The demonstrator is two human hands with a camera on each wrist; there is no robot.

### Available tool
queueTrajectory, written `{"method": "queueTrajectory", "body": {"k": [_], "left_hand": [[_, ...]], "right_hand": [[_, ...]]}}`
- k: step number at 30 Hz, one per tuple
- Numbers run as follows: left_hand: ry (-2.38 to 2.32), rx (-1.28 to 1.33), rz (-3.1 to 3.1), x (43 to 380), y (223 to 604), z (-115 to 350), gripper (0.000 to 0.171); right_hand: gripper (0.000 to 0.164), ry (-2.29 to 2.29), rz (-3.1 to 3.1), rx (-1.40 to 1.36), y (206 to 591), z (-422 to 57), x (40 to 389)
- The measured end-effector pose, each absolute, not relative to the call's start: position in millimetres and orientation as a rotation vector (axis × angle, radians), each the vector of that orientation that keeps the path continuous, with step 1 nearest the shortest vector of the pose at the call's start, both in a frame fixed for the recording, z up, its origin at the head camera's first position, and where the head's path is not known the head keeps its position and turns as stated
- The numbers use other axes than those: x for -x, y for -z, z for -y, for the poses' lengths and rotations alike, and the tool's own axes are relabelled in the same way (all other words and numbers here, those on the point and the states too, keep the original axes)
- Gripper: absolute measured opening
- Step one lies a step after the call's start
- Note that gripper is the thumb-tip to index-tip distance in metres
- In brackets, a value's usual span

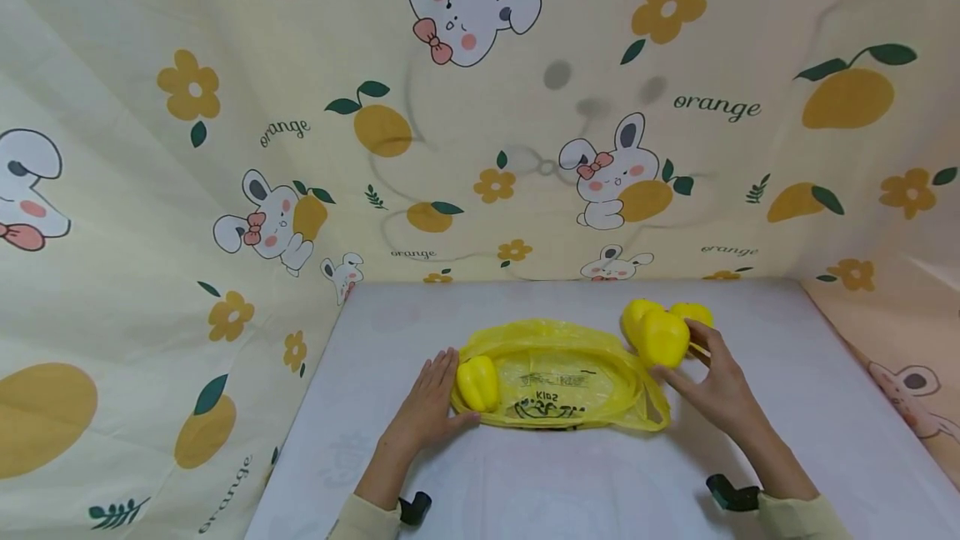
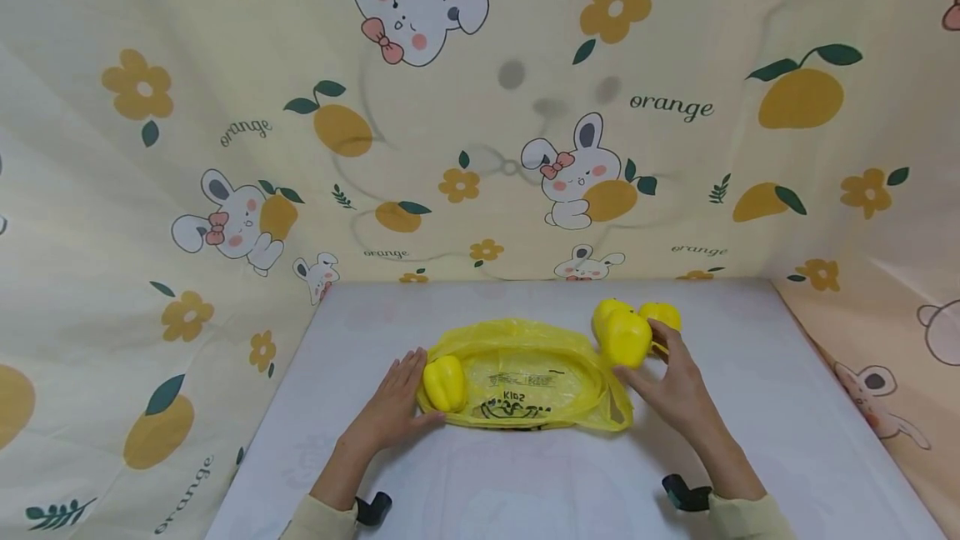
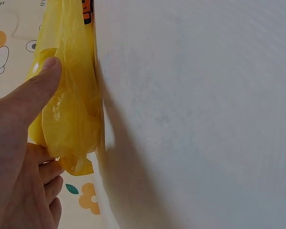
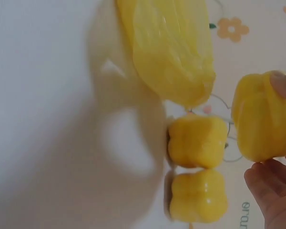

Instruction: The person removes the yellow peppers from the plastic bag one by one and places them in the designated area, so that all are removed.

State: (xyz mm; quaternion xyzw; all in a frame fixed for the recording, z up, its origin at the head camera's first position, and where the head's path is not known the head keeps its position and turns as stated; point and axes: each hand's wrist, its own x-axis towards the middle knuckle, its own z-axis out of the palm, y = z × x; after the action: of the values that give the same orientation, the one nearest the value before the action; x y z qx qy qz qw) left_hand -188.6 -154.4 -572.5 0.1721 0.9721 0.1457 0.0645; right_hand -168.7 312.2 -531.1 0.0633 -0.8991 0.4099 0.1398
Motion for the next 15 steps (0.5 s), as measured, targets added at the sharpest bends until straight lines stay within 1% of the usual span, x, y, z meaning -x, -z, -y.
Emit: {"method": "queueTrajectory", "body": {"k": [15], "left_hand": [[-0.46,-0.519,-2.939,188,572,155,0.114]], "right_hand": [[0.094,-1.157,2.51,-0.237,529,-344,180]]}}
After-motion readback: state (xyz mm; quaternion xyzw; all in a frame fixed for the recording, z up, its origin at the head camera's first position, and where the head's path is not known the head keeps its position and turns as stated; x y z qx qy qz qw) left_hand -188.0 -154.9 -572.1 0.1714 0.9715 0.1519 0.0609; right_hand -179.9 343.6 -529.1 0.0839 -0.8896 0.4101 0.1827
